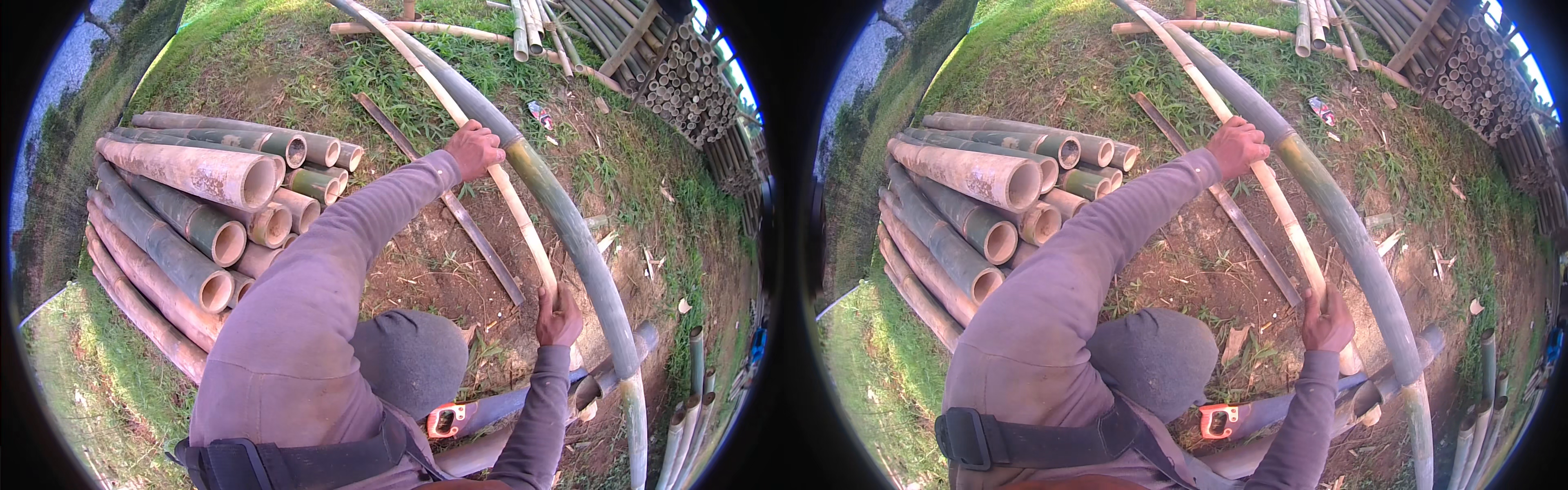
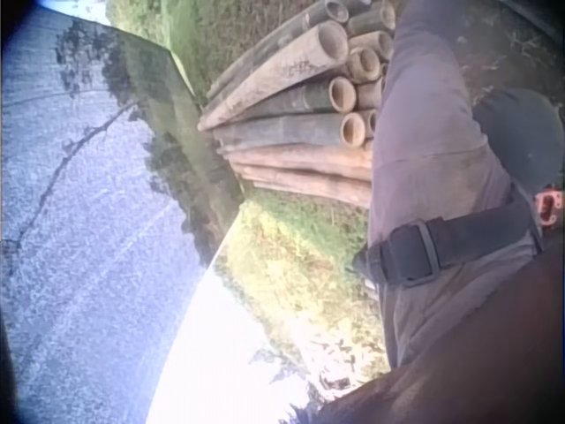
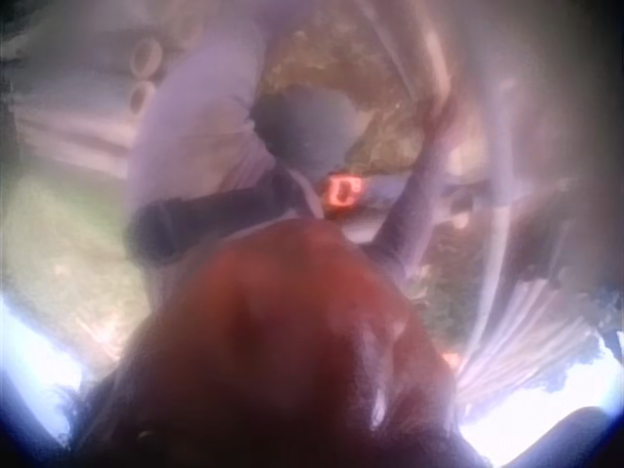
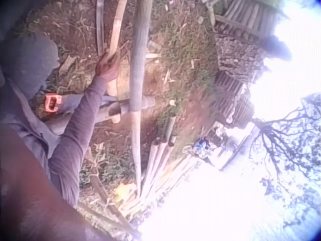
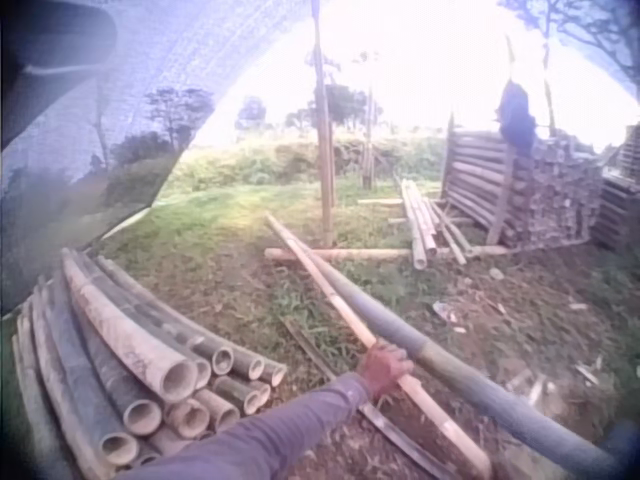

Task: The person repeatedly positions long bamboo poles on a makeshift sawhorse and cuts them into shorter sections using a hand saw. After each cut, the person removes the cut piece and places it aside before repositioning the remaining pole for the next cut.

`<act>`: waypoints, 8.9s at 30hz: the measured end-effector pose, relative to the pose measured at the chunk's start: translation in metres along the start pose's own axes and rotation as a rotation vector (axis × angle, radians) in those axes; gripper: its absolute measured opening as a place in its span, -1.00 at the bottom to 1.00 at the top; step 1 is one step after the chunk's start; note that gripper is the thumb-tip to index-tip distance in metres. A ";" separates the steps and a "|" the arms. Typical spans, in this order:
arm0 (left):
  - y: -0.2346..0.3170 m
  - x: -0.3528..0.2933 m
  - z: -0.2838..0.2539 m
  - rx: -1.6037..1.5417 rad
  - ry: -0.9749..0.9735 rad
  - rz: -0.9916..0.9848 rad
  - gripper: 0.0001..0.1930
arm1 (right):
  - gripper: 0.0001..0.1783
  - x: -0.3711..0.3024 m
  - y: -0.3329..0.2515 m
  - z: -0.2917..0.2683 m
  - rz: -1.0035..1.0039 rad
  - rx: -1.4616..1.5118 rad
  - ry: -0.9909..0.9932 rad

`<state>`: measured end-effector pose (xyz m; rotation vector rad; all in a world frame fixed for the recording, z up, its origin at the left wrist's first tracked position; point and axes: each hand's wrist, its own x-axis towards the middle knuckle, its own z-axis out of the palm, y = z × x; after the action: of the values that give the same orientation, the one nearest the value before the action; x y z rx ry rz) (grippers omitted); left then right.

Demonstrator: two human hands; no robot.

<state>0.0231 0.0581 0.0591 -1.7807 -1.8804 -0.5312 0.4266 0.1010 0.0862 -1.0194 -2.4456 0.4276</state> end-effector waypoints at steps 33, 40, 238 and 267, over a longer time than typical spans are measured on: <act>0.010 0.016 0.014 0.034 -0.150 -0.064 -0.84 | -0.57 0.020 0.023 -0.005 -0.023 -0.039 0.009; 0.011 0.015 0.021 -0.018 -0.114 -0.063 -0.83 | -0.57 0.023 0.029 -0.009 -0.018 -0.051 -0.030; 0.047 0.059 0.047 -0.037 -0.132 0.444 -0.61 | -0.50 -0.205 -0.045 0.035 0.476 0.554 0.583; 0.057 0.044 0.036 -0.028 -0.039 0.400 -0.64 | -0.57 -0.153 -0.045 0.006 0.582 0.740 0.591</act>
<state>0.0752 0.1188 0.0530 -2.1254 -1.4855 -0.3767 0.4928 -0.0416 0.0568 -1.2501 -1.2741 0.9616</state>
